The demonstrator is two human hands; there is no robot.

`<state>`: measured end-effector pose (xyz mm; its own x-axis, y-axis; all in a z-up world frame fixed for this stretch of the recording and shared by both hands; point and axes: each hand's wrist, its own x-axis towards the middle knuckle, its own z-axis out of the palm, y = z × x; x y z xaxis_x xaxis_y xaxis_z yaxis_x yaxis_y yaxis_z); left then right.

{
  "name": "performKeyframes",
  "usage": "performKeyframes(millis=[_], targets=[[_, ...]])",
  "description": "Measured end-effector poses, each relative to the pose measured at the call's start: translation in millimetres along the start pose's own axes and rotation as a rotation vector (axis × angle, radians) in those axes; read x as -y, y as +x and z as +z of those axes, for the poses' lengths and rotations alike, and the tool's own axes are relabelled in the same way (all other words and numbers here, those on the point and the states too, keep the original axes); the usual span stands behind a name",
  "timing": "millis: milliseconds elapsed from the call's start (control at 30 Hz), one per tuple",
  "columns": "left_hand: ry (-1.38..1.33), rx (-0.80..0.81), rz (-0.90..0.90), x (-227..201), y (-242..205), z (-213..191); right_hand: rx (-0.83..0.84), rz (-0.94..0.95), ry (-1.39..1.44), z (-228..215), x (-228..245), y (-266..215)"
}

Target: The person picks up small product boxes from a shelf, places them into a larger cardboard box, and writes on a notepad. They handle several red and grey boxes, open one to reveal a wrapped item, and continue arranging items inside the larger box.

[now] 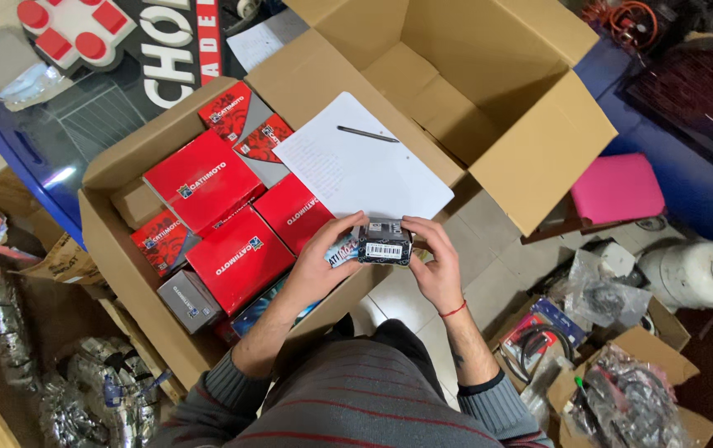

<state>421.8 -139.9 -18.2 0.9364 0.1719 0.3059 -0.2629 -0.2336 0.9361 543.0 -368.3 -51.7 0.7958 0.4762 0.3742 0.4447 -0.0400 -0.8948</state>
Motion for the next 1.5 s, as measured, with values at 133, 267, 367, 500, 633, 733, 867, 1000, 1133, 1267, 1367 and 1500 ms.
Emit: performKeyframes(millis=[133,267,367,500,633,733,867,1000,1133,1267,1367,1500], targets=[[-0.012,-0.062,-0.036,7.6,8.8,-3.4,0.009,-0.035,0.012,2.6,-9.1,23.0],[-0.028,-0.162,-0.106,24.7,12.6,0.6,0.042,-0.048,0.016,-1.0,-23.6,50.2],[0.004,-0.220,-0.141,35.5,18.6,6.0,0.102,-0.052,0.038,-5.3,-34.6,73.3],[0.044,-0.280,-0.122,42.9,35.5,20.1,0.251,-0.060,0.062,-14.9,-51.7,103.0],[0.130,-0.347,-0.120,44.9,47.5,38.2,0.373,-0.102,0.073,-22.6,-72.2,127.6],[0.123,-0.420,-0.149,37.7,56.0,52.4,0.451,-0.067,0.129,-28.7,-81.7,143.2],[0.117,-0.506,-0.186,25.4,62.5,68.8,0.532,-0.039,0.173,-32.0,-99.2,159.4],[0.129,-0.587,-0.253,21.1,62.2,80.0,0.556,-0.085,0.163,-34.2,-96.5,174.9],[0.073,-0.663,-0.289,16.9,63.5,91.3,0.552,-0.199,0.080,-36.8,-95.6,187.9],[0.054,-0.703,-0.306,8.8,66.3,98.8,0.481,-0.350,0.039,-34.4,-90.6,192.4],[0.038,-0.711,-0.317,4.3,68.6,98.1,0.470,-0.352,0.068,-31.7,-88.7,190.8],[0.037,-0.695,-0.352,5.3,66.8,93.9,0.451,-0.406,0.023,-29.6,-86.9,186.7]])
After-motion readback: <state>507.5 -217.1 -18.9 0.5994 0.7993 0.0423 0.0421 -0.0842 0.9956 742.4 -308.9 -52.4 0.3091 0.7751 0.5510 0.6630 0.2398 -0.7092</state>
